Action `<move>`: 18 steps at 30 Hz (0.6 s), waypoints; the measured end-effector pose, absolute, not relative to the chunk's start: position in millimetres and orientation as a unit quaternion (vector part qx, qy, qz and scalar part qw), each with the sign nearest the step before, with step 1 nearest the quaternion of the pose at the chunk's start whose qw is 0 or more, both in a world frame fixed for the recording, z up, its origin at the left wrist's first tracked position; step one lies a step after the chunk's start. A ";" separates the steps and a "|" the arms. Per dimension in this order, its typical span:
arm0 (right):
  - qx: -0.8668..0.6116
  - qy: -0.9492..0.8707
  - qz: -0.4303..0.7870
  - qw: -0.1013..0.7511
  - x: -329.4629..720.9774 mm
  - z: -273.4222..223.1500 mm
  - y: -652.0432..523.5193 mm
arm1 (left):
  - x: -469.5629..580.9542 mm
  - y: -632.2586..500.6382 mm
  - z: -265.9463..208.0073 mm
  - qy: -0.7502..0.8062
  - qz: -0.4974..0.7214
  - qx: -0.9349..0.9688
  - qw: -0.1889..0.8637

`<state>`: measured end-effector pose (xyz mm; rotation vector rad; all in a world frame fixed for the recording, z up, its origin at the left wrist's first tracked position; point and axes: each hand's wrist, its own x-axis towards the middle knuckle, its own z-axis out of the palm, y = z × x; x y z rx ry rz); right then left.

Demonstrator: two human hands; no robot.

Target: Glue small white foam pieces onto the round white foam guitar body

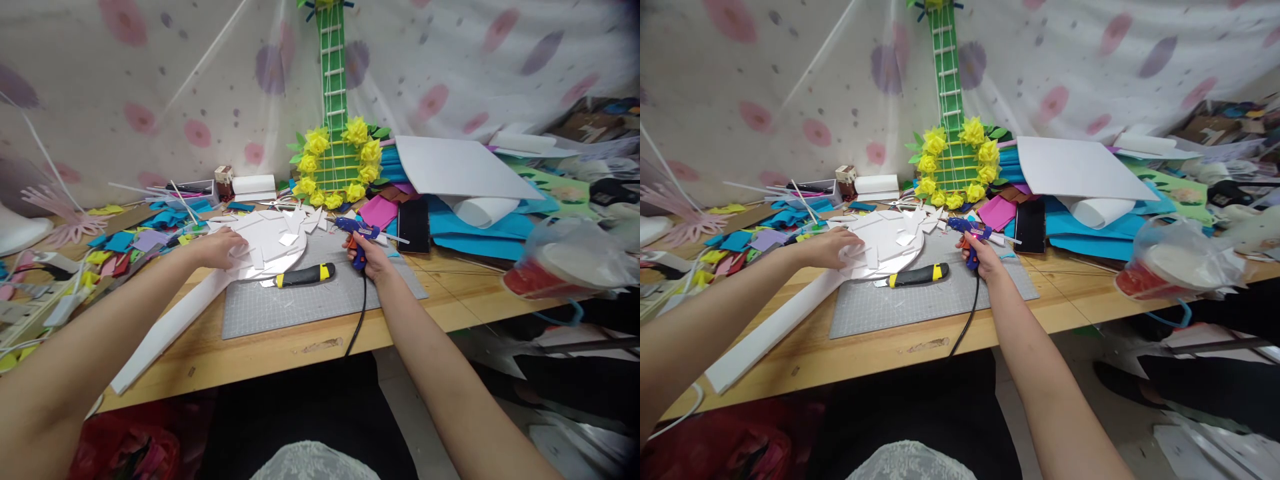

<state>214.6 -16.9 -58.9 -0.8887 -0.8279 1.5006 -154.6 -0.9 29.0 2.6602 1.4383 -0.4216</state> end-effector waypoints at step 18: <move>-0.367 -0.271 0.630 0.628 220.1 -56.2 -11.1 | -14.2 -38.1 2.2 0.367 -0.080 0.926 0.040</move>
